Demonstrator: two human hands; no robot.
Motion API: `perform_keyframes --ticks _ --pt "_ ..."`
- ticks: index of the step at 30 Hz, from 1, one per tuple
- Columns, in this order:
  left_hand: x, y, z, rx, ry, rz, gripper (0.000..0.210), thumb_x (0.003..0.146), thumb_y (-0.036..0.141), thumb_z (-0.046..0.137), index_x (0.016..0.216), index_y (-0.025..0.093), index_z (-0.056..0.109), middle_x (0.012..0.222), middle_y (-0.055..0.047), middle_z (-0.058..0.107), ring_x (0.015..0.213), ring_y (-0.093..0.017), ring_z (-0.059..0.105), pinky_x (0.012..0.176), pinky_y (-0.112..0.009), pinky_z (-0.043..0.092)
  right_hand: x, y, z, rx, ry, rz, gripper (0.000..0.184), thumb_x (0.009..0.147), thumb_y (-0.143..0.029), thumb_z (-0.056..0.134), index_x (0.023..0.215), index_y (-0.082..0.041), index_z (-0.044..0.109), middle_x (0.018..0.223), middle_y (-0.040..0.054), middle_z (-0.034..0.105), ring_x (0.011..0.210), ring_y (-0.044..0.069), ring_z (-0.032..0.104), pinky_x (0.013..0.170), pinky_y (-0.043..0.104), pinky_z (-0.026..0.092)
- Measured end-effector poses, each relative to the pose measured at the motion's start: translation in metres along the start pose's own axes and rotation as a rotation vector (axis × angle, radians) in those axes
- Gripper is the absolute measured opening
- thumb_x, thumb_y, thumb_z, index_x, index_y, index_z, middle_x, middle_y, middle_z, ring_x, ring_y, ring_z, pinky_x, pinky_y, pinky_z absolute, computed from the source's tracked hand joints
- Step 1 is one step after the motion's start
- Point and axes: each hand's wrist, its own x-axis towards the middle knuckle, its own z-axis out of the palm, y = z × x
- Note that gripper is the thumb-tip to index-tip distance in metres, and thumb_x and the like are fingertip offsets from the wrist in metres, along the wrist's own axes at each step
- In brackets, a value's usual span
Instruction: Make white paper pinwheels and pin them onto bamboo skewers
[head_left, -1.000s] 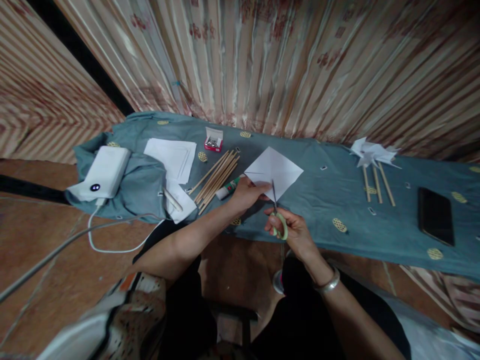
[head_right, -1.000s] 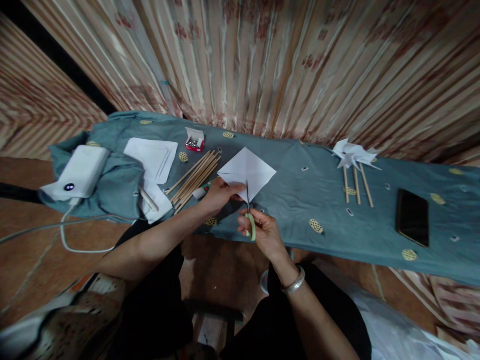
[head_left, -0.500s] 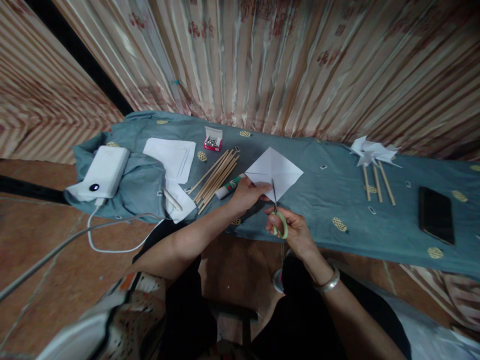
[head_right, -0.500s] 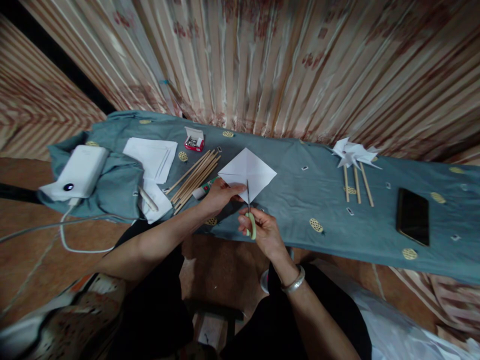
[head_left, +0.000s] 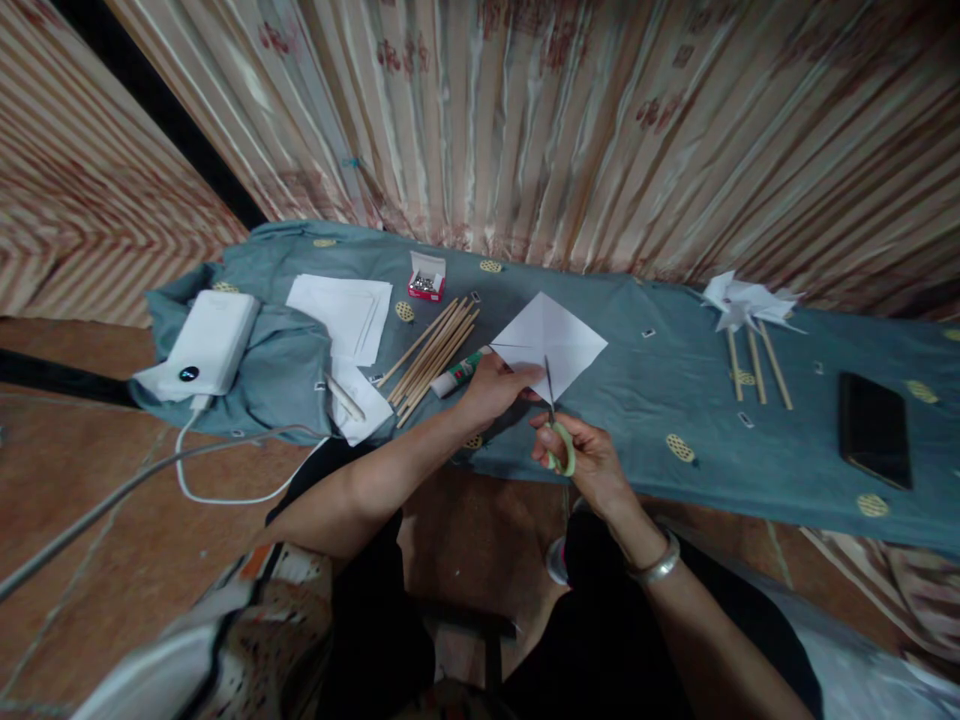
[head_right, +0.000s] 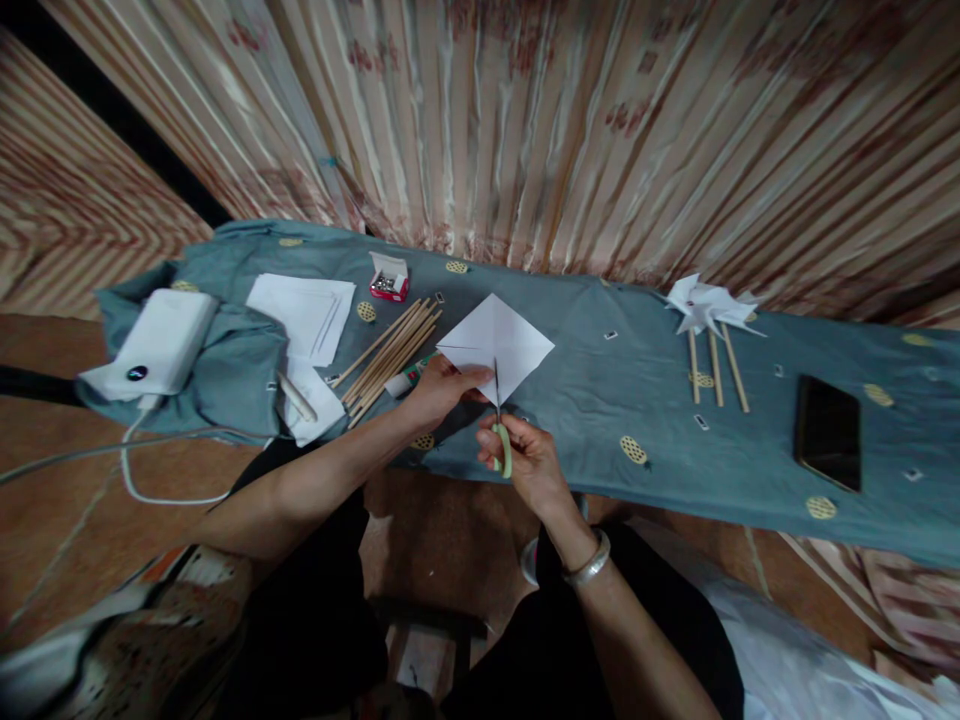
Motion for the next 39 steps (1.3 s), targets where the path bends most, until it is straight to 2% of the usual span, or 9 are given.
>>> perform_keyframes --ticks 3,9,15,25,30,39 --pt "0.0 0.0005 0.0006 0.005 0.013 -0.011 0.005 0.069 0.013 0.07 0.07 0.016 0.066 0.066 0.0 0.068 0.057 -0.012 0.062 0.057 -0.024 0.054 -0.0002 0.0008 -0.0003 0.001 -0.005 -0.002 0.043 0.063 -0.056 0.081 0.082 -0.02 0.068 0.058 -0.0016 0.064 0.047 0.01 0.052 0.044 0.023 0.042" --pt "-0.0002 0.0008 0.0015 -0.016 0.004 0.0 0.006 0.068 0.011 0.07 0.068 0.015 0.066 0.065 0.0 0.067 0.055 -0.012 0.061 0.056 -0.025 0.054 -0.0007 0.0004 0.001 0.042 0.014 0.019 0.044 0.059 -0.055 0.084 0.081 -0.02 0.068 0.057 -0.002 0.064 0.047 0.01 0.052 0.045 0.023 0.044" --pt "-0.0011 0.0005 0.0018 -0.004 0.004 -0.005 0.008 0.065 0.015 0.073 0.066 0.015 0.065 0.061 0.001 0.066 0.054 -0.011 0.06 0.055 -0.023 0.053 -0.0006 0.0009 -0.0004 0.013 0.001 -0.003 0.043 0.064 -0.058 0.08 0.082 -0.02 0.069 0.06 -0.0003 0.065 0.049 0.011 0.054 0.046 0.023 0.043" --pt "-0.0009 0.0008 0.0019 -0.015 0.003 -0.004 0.006 0.069 0.01 0.069 0.067 0.016 0.066 0.062 0.001 0.066 0.052 -0.011 0.059 0.054 -0.022 0.051 -0.0001 -0.0028 0.0038 0.088 0.015 0.031 0.043 0.054 -0.053 0.086 0.075 -0.021 0.067 0.054 -0.0039 0.061 0.046 0.008 0.051 0.045 0.021 0.041" --pt "-0.0007 0.0003 0.0026 -0.021 0.01 -0.011 0.008 0.07 0.009 0.068 0.068 0.017 0.067 0.066 -0.001 0.068 0.056 -0.012 0.062 0.055 -0.024 0.051 0.0011 -0.001 0.0039 0.099 0.023 0.036 0.041 0.055 -0.052 0.086 0.073 -0.021 0.066 0.053 -0.0043 0.06 0.045 0.008 0.049 0.044 0.021 0.04" --pt "0.0016 0.0055 0.0002 -0.07 0.046 0.001 0.008 0.066 0.009 0.071 0.067 0.016 0.068 0.065 -0.001 0.068 0.054 -0.013 0.061 0.054 -0.025 0.052 -0.0001 -0.0003 0.0003 0.021 -0.044 0.008 0.048 0.062 -0.064 0.078 0.078 -0.02 0.066 0.06 -0.0008 0.066 0.049 0.01 0.054 0.046 0.022 0.042"
